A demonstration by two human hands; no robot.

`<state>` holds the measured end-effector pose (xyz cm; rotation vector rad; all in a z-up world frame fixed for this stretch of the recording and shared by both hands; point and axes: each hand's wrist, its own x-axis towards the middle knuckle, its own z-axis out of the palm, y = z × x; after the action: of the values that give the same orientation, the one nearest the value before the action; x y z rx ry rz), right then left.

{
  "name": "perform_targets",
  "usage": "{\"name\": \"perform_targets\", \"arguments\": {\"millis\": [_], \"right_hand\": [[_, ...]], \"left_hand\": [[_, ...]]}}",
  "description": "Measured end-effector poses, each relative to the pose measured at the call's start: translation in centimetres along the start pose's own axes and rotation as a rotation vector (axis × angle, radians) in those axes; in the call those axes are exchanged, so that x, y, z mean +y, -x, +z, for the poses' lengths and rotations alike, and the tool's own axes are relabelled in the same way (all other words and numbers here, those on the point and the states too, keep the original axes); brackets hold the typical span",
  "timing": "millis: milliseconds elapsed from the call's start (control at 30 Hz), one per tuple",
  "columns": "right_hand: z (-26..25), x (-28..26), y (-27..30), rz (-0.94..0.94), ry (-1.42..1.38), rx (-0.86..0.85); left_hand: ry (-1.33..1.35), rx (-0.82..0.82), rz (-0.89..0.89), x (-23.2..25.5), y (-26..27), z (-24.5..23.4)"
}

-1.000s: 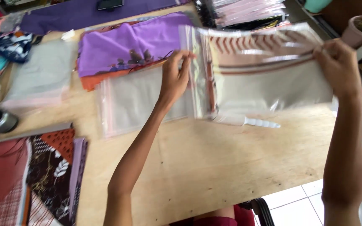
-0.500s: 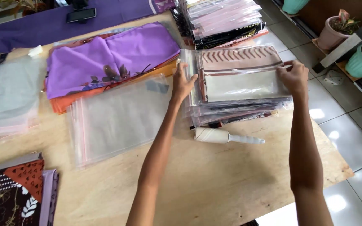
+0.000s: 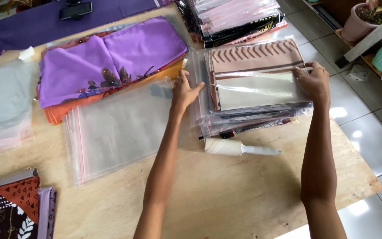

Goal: The person folds a white fabric, places it inside a clear plastic bag, seals the bag by hand, and adds it to a stack of packed fabrics.

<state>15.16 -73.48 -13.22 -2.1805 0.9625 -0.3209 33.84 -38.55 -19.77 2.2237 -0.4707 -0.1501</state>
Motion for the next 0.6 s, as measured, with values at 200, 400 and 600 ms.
{"name": "perform_targets", "arguments": {"millis": [200, 400, 600], "right_hand": [[0.4, -0.4, -0.1, -0.015, 0.088, -0.011], [-0.1, 1.2, -1.8, -0.041, 0.065, -0.021], [-0.7, 1.4, -1.7, -0.022, 0.013, 0.000]], "left_hand": [[0.069, -0.041, -0.050, -0.1, 0.3, -0.5], [0.305, -0.115, -0.199, 2.9, 1.6, -1.9], [0.258, -0.216, -0.257, 4.1, 2.3, -2.1]]}}
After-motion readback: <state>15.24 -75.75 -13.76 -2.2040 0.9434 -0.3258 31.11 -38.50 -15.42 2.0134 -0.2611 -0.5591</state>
